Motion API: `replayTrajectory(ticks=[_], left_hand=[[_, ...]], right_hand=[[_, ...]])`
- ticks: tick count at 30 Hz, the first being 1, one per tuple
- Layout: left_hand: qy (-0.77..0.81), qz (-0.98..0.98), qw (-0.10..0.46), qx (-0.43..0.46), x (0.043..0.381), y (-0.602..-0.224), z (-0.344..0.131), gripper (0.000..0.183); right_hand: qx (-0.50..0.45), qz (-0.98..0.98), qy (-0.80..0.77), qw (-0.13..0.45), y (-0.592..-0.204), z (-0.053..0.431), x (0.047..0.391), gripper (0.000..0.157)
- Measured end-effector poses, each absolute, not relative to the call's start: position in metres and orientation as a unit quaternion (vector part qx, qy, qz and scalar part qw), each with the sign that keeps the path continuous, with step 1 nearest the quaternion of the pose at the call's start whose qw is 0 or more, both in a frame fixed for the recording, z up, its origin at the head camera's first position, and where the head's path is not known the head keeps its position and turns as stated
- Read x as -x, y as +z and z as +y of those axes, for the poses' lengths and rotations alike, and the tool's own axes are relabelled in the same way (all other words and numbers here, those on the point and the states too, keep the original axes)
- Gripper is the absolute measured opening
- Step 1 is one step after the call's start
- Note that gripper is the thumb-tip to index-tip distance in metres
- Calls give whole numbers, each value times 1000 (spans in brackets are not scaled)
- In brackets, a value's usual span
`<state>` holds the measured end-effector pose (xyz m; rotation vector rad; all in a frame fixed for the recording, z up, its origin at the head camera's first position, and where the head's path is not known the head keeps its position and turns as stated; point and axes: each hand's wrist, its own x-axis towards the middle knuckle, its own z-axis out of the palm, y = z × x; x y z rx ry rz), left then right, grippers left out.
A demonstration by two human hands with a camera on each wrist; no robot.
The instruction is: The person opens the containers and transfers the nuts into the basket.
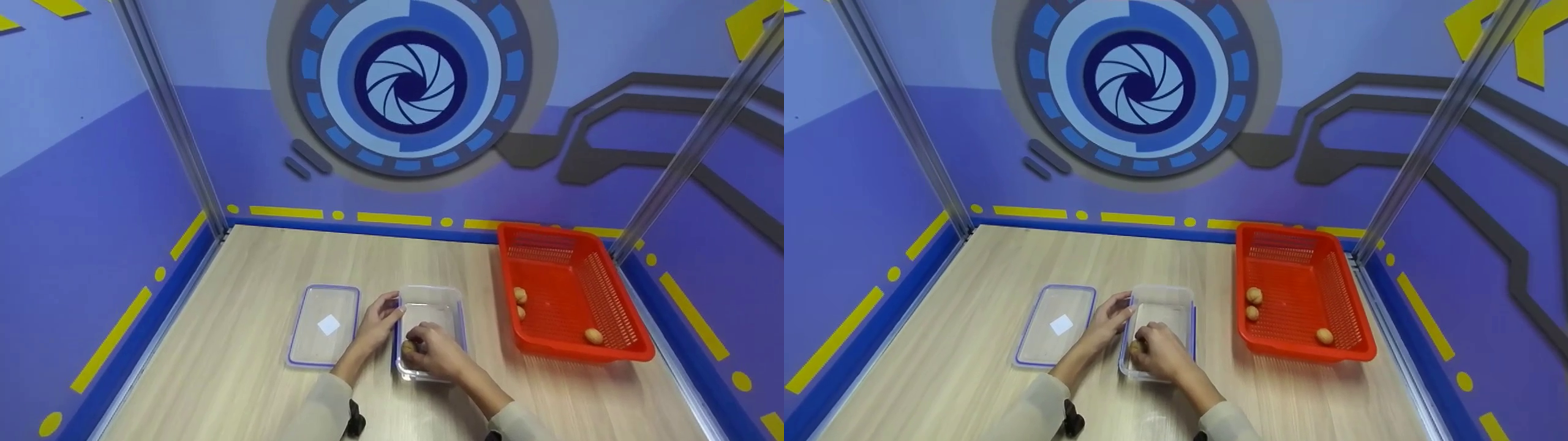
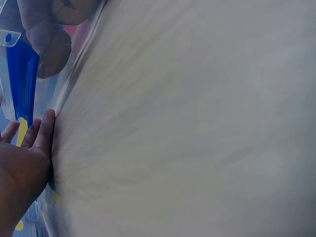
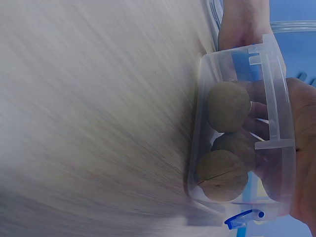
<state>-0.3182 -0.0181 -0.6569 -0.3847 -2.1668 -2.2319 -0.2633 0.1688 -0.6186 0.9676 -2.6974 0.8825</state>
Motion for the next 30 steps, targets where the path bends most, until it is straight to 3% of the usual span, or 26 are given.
replayTrajectory(ticks=[19,30], left_hand=[[-714,-687,-2,134,321,-657,-18,49],[-718,-685,-6,120,320,-658,-20,49]], right_hand=[[-321,-885,319,111,-617,171,261,15],[-354,-867,292,194,-617,169,262,17]])
